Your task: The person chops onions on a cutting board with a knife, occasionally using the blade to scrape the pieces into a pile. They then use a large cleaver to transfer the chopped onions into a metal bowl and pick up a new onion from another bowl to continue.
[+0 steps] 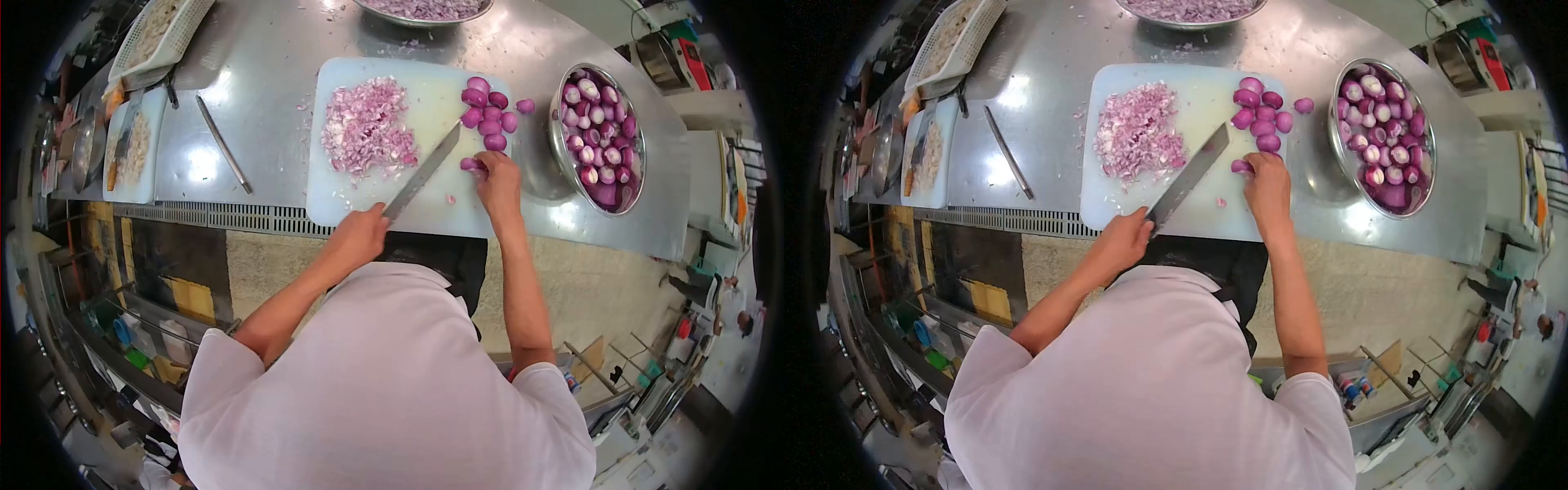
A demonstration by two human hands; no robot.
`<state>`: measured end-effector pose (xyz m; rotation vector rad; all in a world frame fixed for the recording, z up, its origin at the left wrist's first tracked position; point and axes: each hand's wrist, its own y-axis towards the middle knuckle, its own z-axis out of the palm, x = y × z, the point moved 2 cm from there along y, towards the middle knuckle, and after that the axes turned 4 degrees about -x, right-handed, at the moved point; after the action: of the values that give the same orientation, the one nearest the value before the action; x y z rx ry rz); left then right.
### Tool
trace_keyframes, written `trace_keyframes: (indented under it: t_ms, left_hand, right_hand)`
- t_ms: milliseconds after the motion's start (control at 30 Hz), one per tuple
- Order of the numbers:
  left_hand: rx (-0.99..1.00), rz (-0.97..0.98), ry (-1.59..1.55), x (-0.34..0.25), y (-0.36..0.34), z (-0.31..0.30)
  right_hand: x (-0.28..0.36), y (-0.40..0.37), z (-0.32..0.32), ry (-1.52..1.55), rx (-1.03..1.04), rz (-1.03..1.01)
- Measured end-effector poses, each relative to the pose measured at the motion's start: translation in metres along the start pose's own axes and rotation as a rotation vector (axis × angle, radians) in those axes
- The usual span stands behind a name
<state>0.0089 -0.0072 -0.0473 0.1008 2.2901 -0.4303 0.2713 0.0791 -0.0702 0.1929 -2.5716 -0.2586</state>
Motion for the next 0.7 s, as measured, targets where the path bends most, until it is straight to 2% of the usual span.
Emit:
trace_keyframes:
  t_ms: [100,167,233,333,467,567,700]
  left_hand:
    - [-0.053,-0.034,0.0,0.02,0.005,-0.025]
    - [-0.074,-0.068,-0.005,0.015,0.013,-0.042]
    - [-0.196,0.002,0.092,0.0,0.018,-0.055]
    - [-0.264,0.009,0.098,-0.011,0.017,-0.051]
    - [-0.119,0.027,0.132,-0.002,0.034,-0.03]
    - [-0.15,0.07,0.121,-0.018,0.018,-0.035]
    - [-0.094,0.055,0.201,-0.004,0.018,-0.029]
  right_hand:
    - [0.011,0.001,0.015,0.098,0.021,0.07]
    - [0.031,0.007,0.028,0.166,-0.019,-0.004]
    - [0.049,0.016,0.042,0.216,-0.034,-0.036]
    - [0.065,0.023,0.05,0.23,-0.04,-0.095]
    - [0.075,0.027,0.054,0.115,-0.007,-0.169]
    - [0.076,0.028,0.053,0.07,-0.002,-0.166]
    - [0.075,0.025,0.059,0.068,0.006,-0.149]
